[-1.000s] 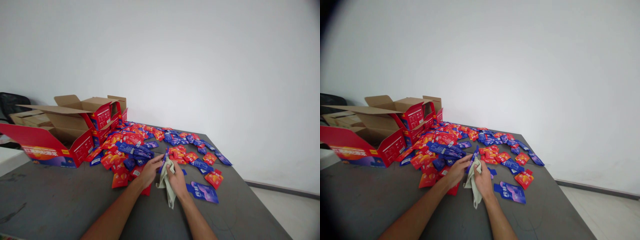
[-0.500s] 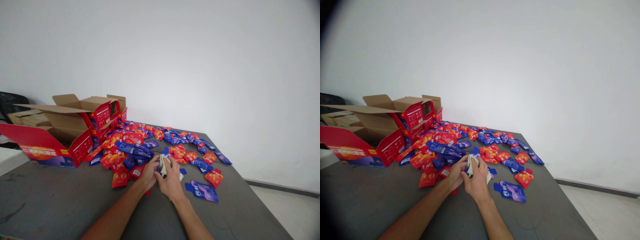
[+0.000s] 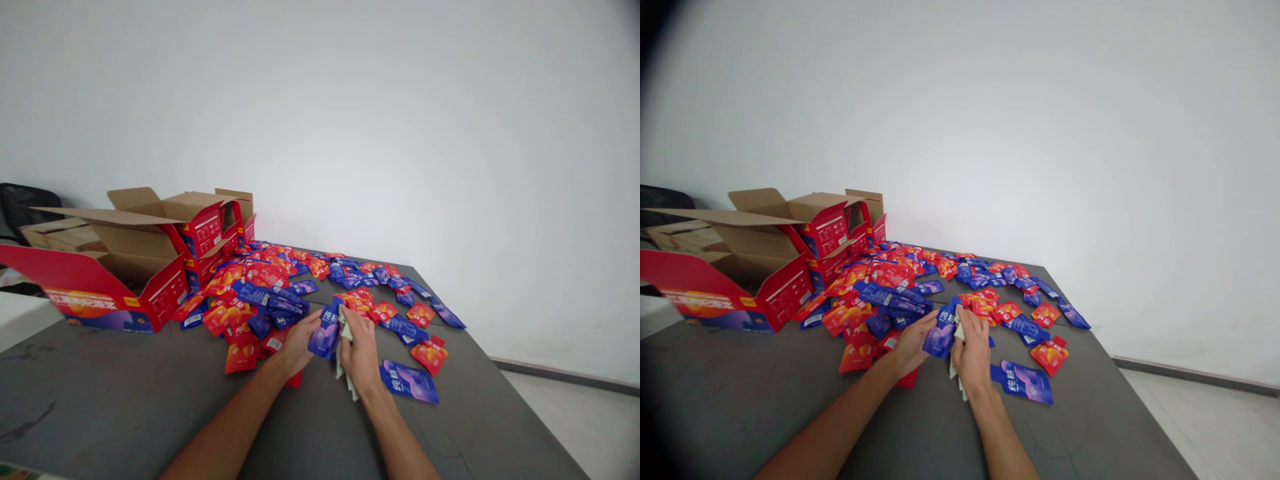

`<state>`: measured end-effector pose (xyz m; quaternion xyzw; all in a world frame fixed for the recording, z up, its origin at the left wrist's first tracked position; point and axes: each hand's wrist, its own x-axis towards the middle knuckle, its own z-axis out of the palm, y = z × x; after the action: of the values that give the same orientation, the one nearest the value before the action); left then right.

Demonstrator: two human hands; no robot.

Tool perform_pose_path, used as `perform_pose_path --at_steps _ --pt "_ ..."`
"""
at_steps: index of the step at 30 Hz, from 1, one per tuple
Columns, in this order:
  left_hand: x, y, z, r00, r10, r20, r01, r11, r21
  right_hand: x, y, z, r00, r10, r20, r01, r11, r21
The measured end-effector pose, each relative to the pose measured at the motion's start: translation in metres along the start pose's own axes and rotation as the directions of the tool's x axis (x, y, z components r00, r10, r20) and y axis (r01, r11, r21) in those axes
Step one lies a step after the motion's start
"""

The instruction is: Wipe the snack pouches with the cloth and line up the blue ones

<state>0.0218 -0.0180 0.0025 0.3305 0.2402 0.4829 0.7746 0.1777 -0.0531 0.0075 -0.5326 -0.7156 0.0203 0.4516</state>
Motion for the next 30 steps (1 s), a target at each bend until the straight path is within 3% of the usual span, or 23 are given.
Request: perform_pose_path --at_steps 4,8,13,20,26,30 --pt "-0.0018 0.001 -0.001 0.996 -0.019 0.086 0.016 0.999 0.04 -0.0018 -0.003 -0.0008 0.996 0.091 0.008 -0.091 0.996 0.003" --pt "-0.0019 0.0026 -0.0025 0.993 -0.02 0.115 0.016 0.999 0.031 -0.0023 -0.0058 -0.0014 0.998 0.012 0.061 -0.012 1.0 -0.009" --pt "-0.0062 0.0067 -0.0022 0.981 -0.047 0.188 0.036 0.997 0.063 -0.0001 -0.0025 -0.0026 0.997 0.069 -0.03 -0.069 0.997 -0.018" --pt "-0.0036 0.0056 -0.0059 0.98 -0.001 0.199 0.006 1.0 -0.024 0.0002 -0.0042 -0.0038 0.997 -0.038 0.061 0.034 0.998 0.061" --pt "-0.0005 0.0027 -0.0097 0.968 -0.058 0.242 0.063 0.998 -0.012 -0.0015 -0.0071 -0.0007 0.997 0.076 -0.026 -0.076 0.997 -0.027" --pt "-0.0026 0.0068 -0.0093 0.967 -0.056 0.25 0.059 0.998 -0.007 -0.0015 -0.0064 -0.0027 1.0 -0.01 0.026 0.011 1.0 -0.016"
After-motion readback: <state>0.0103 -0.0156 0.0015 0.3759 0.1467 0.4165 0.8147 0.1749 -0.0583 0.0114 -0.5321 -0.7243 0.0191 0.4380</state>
